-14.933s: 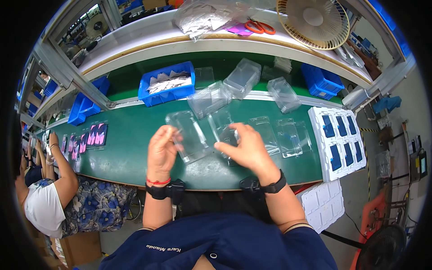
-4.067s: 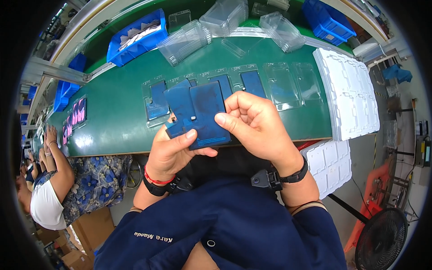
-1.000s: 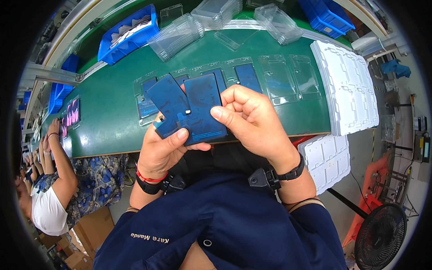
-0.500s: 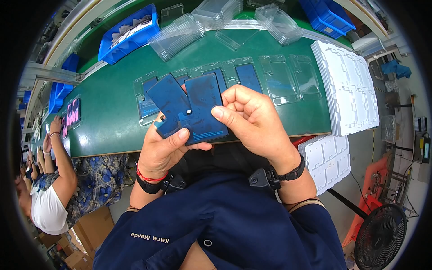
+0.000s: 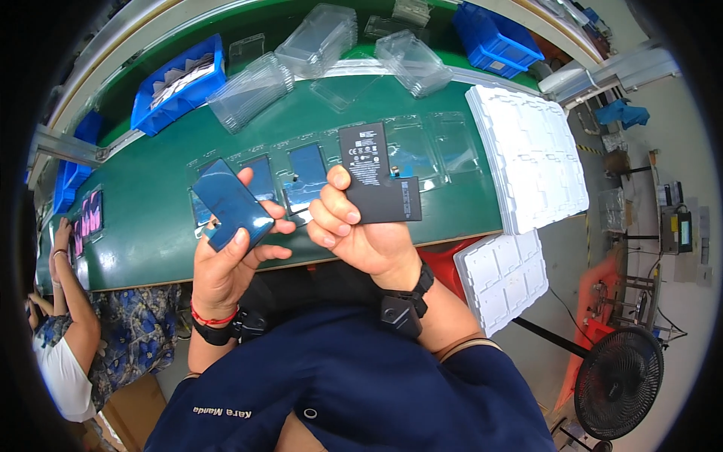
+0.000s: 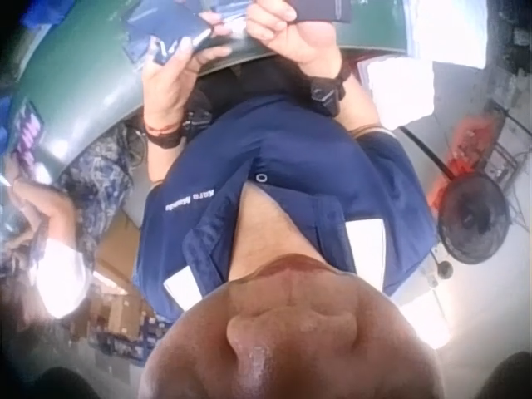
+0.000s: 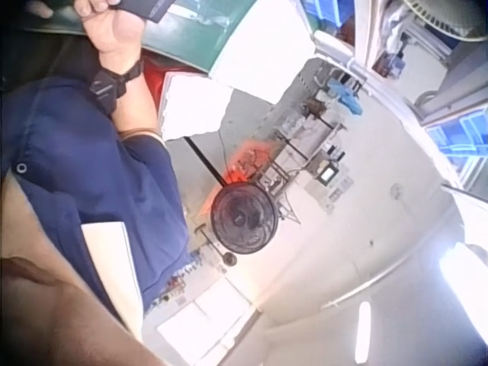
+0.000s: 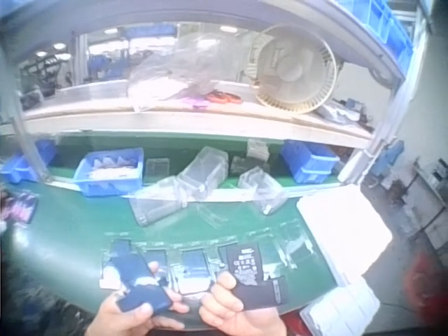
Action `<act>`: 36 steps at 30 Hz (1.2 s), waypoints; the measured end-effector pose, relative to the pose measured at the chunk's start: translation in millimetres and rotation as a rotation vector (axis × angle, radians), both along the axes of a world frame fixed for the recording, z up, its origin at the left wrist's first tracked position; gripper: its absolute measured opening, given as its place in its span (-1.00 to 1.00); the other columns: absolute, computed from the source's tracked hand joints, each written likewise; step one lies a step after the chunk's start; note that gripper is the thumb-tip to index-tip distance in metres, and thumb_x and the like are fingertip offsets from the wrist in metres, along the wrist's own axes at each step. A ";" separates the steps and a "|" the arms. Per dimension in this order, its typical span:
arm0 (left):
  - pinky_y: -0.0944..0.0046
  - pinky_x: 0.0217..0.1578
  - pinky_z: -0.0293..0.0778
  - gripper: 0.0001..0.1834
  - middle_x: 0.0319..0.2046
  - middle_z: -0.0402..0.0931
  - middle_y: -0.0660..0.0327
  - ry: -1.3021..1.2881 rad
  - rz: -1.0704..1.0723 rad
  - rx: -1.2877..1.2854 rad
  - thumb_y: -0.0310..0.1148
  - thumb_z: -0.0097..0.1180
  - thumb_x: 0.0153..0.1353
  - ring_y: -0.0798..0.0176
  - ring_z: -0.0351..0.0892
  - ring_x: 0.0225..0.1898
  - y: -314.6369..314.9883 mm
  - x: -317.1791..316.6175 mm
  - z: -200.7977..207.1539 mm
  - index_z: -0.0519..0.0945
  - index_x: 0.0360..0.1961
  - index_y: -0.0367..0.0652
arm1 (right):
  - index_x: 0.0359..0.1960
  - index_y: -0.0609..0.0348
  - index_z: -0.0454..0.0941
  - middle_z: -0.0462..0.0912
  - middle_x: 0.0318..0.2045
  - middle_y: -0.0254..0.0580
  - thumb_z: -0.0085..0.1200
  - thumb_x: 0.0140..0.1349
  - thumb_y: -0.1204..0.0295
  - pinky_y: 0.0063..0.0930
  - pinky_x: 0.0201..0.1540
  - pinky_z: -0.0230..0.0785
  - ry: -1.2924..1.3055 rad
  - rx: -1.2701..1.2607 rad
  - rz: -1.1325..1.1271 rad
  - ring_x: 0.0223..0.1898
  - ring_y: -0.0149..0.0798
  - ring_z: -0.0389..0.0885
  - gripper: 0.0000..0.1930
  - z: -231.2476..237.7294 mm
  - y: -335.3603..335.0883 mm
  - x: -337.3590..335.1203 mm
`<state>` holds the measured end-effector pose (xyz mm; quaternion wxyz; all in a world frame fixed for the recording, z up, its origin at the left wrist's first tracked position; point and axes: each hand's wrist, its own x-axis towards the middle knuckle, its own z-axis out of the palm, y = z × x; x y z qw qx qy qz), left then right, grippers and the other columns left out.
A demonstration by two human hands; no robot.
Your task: The recorder is assembling electronic components by placing them into plastic housings at a workbench.
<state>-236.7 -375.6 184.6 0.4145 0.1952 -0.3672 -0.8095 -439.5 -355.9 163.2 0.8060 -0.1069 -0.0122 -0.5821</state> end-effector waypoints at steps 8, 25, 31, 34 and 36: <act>0.11 -0.18 0.63 -0.30 -0.04 0.42 -0.10 -0.042 0.053 0.013 -0.43 -0.06 0.28 -0.04 0.51 -0.01 -2.0 -1.4 -4.7 -0.11 0.35 -0.25 | -0.29 0.02 0.32 0.26 -0.68 -0.45 -0.27 0.38 0.10 -0.46 -0.45 0.19 0.024 -0.087 0.056 -0.58 -0.42 0.22 -0.72 5.3 1.2 -0.4; 0.12 -0.08 0.55 -0.32 -0.01 0.42 -0.02 -0.094 0.036 0.100 -0.46 -0.02 0.26 0.03 0.50 0.02 -6.3 0.9 -30.7 -0.03 0.34 -0.15 | -0.31 0.00 0.32 0.26 -0.68 -0.45 -0.13 0.32 0.06 -0.46 -0.48 0.20 0.070 -0.157 0.069 -0.59 -0.43 0.21 -0.71 8.0 3.5 -3.8; 0.13 -0.09 0.56 -0.33 -0.02 0.44 -0.01 -0.109 0.048 0.122 -0.49 0.00 0.25 0.03 0.51 0.01 -7.0 1.0 -37.3 0.01 0.33 -0.16 | -0.29 0.01 0.34 0.25 -0.70 -0.45 -0.15 0.31 0.04 -0.47 -0.48 0.20 0.084 -0.159 0.047 -0.60 -0.43 0.21 -0.69 8.4 4.0 -2.7; 0.13 -0.09 0.56 -0.34 -0.02 0.44 -0.01 -0.107 0.050 0.127 -0.49 0.00 0.25 0.03 0.51 0.01 -7.4 0.9 -37.8 0.02 0.33 -0.17 | -0.29 0.02 0.34 0.25 -0.70 -0.45 -0.14 0.31 0.04 -0.46 -0.48 0.21 0.087 -0.158 0.043 -0.60 -0.43 0.21 -0.69 8.0 3.6 -4.0; 0.13 -0.09 0.56 -0.34 -0.03 0.45 -0.01 -0.109 0.051 0.132 -0.49 0.00 0.25 0.03 0.51 0.01 -7.4 0.8 -37.3 0.02 0.33 -0.17 | -0.29 0.01 0.32 0.26 -0.68 -0.45 -0.10 0.30 0.05 -0.46 -0.48 0.21 0.086 -0.163 0.060 -0.58 -0.43 0.21 -0.70 8.6 3.2 -4.7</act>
